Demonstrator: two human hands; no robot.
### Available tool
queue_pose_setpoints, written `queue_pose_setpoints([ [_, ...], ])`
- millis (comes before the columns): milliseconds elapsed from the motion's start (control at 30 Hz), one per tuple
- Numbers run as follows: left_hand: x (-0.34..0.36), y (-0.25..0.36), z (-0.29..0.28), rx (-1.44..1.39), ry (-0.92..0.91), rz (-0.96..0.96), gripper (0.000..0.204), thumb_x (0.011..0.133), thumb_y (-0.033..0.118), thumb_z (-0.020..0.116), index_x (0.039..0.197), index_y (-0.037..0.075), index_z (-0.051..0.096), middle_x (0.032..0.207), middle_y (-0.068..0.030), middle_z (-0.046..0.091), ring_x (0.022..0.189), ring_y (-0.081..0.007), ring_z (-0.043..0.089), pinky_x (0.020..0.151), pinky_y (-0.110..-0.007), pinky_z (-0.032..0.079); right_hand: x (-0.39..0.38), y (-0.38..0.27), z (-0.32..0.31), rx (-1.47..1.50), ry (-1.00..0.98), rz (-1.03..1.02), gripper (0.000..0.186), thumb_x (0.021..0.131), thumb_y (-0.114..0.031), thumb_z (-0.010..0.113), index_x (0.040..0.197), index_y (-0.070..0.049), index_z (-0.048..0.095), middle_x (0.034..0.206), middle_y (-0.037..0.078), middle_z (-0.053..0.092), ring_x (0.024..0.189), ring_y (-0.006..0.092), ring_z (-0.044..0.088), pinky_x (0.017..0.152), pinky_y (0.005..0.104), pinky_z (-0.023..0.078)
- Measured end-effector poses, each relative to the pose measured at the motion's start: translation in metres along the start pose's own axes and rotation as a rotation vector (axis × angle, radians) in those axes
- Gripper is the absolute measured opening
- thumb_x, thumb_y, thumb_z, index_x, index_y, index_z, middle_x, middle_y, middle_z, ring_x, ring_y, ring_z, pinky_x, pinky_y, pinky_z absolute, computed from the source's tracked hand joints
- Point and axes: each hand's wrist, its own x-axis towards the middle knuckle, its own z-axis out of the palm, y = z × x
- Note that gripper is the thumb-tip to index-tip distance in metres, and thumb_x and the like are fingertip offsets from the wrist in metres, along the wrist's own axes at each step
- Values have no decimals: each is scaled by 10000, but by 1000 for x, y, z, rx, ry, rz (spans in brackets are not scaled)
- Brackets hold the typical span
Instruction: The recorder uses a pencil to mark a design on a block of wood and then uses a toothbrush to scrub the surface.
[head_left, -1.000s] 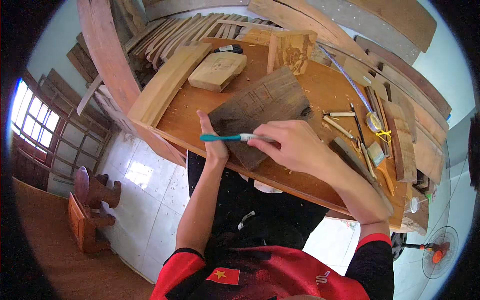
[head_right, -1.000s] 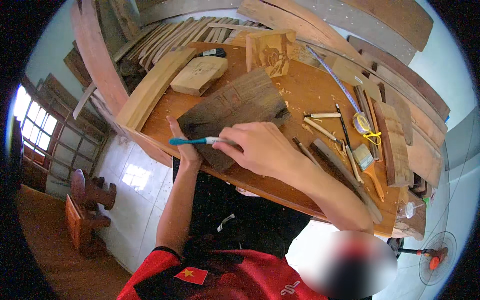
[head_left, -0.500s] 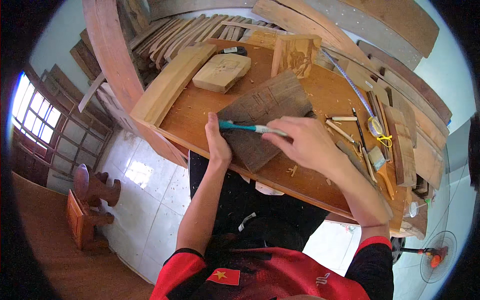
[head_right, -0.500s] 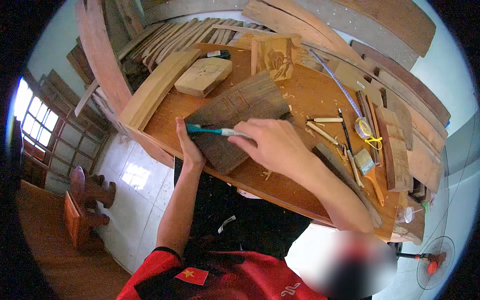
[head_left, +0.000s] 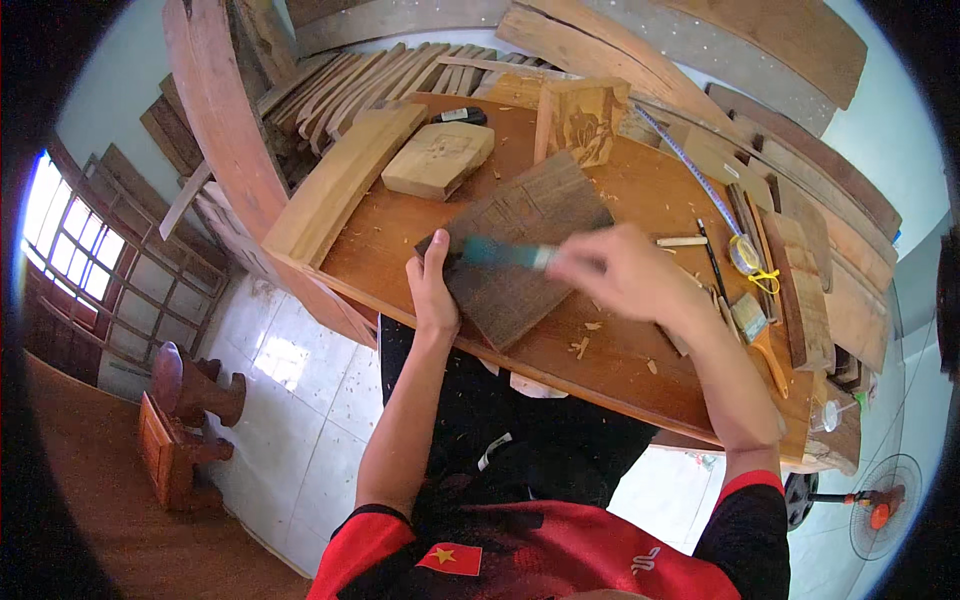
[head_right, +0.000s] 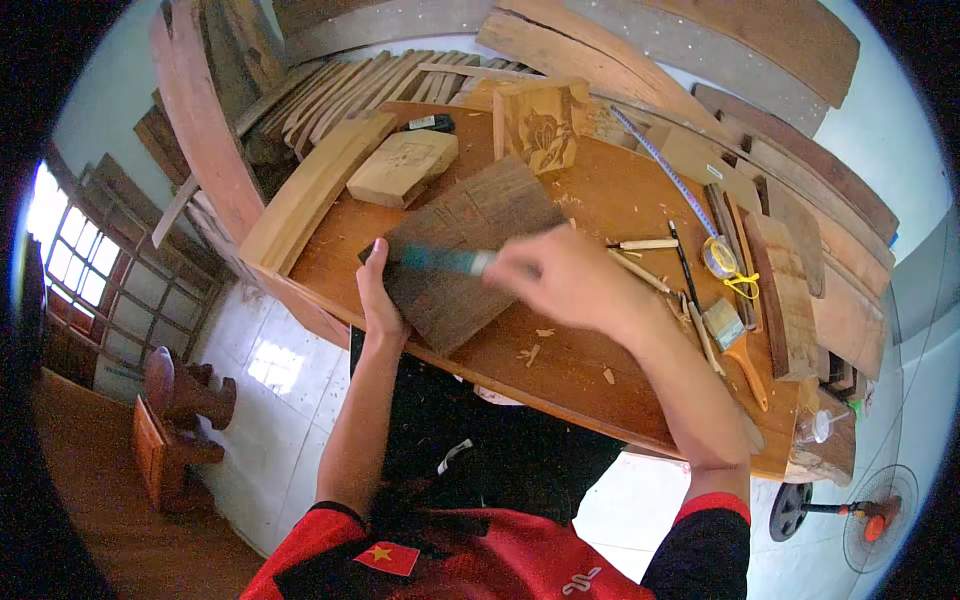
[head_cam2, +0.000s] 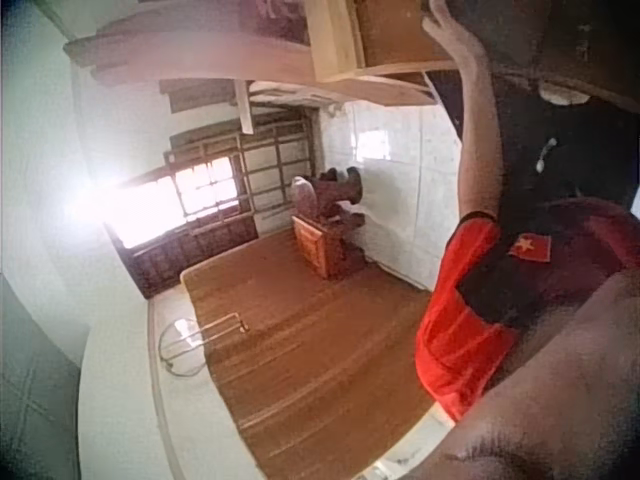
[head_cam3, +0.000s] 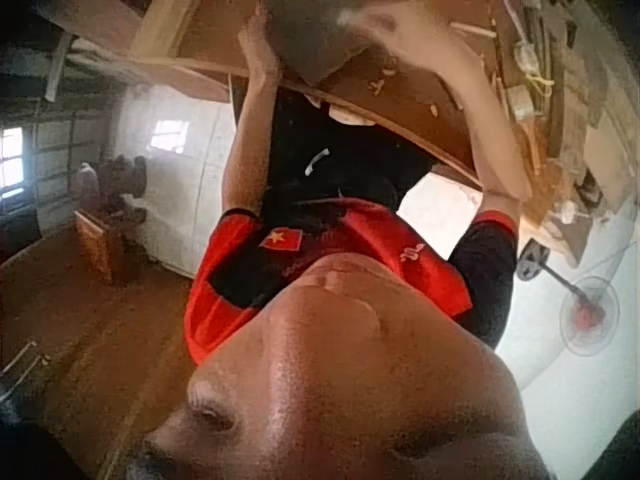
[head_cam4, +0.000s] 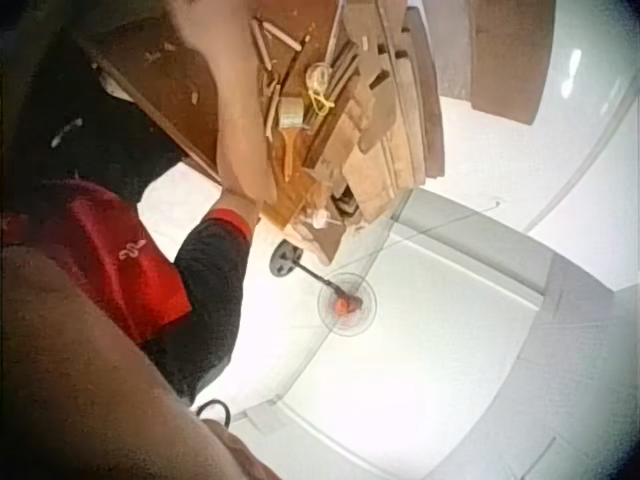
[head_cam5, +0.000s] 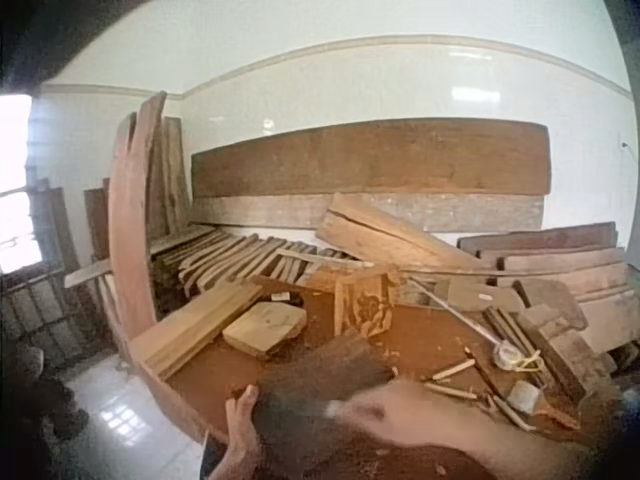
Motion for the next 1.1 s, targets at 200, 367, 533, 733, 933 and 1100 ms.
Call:
queue_pose_setpoints([
  [200,-5,6,-4,76,4,101,498,962,394,689,1205,-27,581,1163,-98,606,1045,-185,573,932,-337,468,15,-19,-20,-153,95,283,300,992,-367,652,936,-86,744,764,178,693,700,359,677,663,446,520],
  [367,-18,17,9,77,-23,81,416,955,350,706,1121,-22,626,1061,-72,639,945,-165,596,858,-318,493,7,-5,-20,11,-109,125,313,993,-383,650,997,-93,766,799,177,710,726,373,673,690,441,531],
  [533,-16,15,8,79,11,105,404,936,333,730,1097,-25,634,1034,-79,644,936,-172,603,870,-322,494,2,-5,-11,72,-111,56,322,979,-398,662,1006,-101,781,820,176,721,726,322,693,677,437,519],
  [733,-17,16,5,48,2,104,394,945,314,717,1116,-33,643,1048,-88,657,959,-177,607,885,-331,493,11,-11,-29,-152,57,253,324,974,-389,673,1015,-85,776,750,179,691,672,307,663,635,430,492],
  [933,-24,19,14,152,21,104,374,951,277,714,1132,-45,650,1063,-78,665,960,-176,609,874,-324,492,6,-20,-31,-13,10,257,324,972,-371,683,1008,-63,777,742,185,687,685,340,662,620,416,493],
  [1100,-23,19,10,72,-29,98,402,954,285,711,1173,-46,642,1089,-83,662,973,-177,609,885,-326,491,6,-21,-23,29,-323,109,303,938,-377,723,956,-81,785,723,157,695,661,342,663,610,402,497],
])
